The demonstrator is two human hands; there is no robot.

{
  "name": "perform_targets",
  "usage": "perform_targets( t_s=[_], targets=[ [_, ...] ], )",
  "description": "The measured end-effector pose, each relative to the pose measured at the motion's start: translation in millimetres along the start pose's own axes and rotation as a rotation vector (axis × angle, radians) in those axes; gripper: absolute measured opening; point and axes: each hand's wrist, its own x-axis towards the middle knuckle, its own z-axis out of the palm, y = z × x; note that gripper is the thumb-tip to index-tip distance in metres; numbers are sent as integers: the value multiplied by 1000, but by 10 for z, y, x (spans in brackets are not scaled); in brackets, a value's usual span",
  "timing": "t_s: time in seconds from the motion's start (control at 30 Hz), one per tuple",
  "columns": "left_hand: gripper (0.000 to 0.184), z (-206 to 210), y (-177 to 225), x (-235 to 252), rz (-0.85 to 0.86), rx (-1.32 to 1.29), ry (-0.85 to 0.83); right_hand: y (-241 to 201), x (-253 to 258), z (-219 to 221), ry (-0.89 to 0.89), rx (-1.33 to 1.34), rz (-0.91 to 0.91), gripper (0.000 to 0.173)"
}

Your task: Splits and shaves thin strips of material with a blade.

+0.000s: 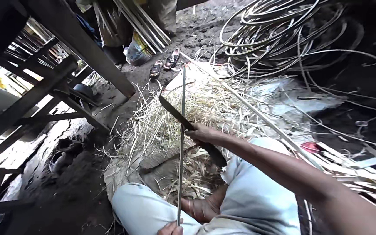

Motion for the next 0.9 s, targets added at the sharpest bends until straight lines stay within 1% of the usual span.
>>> perform_targets(
  t_s=[0.03,0.07,0.1,0.13,0.17,0.2,0.23,0.27,0.3,0.33,0.37,0.43,0.47,0.5,0.6,0.63,0.67,0.7,0.77,0.8,0.9],
  targets=[
    [39,-35,51,85,-6,27,-21,4,-23,35,-44,215,56,13],
    [40,-46,133,205,8,35,8,2,-37,58,-73,350,91,13],
    [41,-47,254,358,30,10,67,-7,-42,77,-88,405,107,14],
    [46,-58,399,534,49,-48,110,-22,-40,97,-86,393,102,15],
    [49,-61,538,714,65,-128,137,-45,-38,112,-70,317,73,14],
    [46,-31,662,875,78,-231,166,-83,-47,113,-39,161,31,14],
    [41,16,763,1003,87,-324,192,-130,-70,109,14,-79,-18,15],
    [38,56,845,1090,82,-355,220,-164,-94,101,64,-331,-59,21],
    [38,87,896,1148,77,-322,243,-186,-138,110,94,-562,-72,27],
    [38,107,921,1175,63,-256,263,-184,-211,149,78,-755,-71,30],
    [38,116,927,1184,47,-198,286,-178,-309,211,21,-910,-71,33],
    [38,108,918,1161,8,-123,320,-152,-490,327,-129,-1105,-113,36],
    [38,105,906,1121,-4,-97,328,-131,-527,334,-159,-1131,-143,35],
    [39,107,894,1059,-4,-78,331,-122,-510,294,-143,-1111,-142,33],
    [38,156,842,838,28,-45,321,-140,-253,-1,61,-1002,2,31],
    [37,165,807,782,42,-35,322,-123,-188,-72,123,-989,6,29],
    [37,162,760,751,56,-27,329,-116,-179,-80,137,-992,-3,28],
    [37,155,708,736,65,-26,336,-120,-229,-31,105,-1005,-16,27],
    [38,158,615,675,70,-17,352,-121,-405,104,-34,-1034,-56,30],
    [37,157,579,625,79,-14,361,-119,-442,114,-64,-1030,-72,31],
    [37,131,501,479,89,-26,359,-44,-279,-6,57,-1010,-60,29]
  ],
)
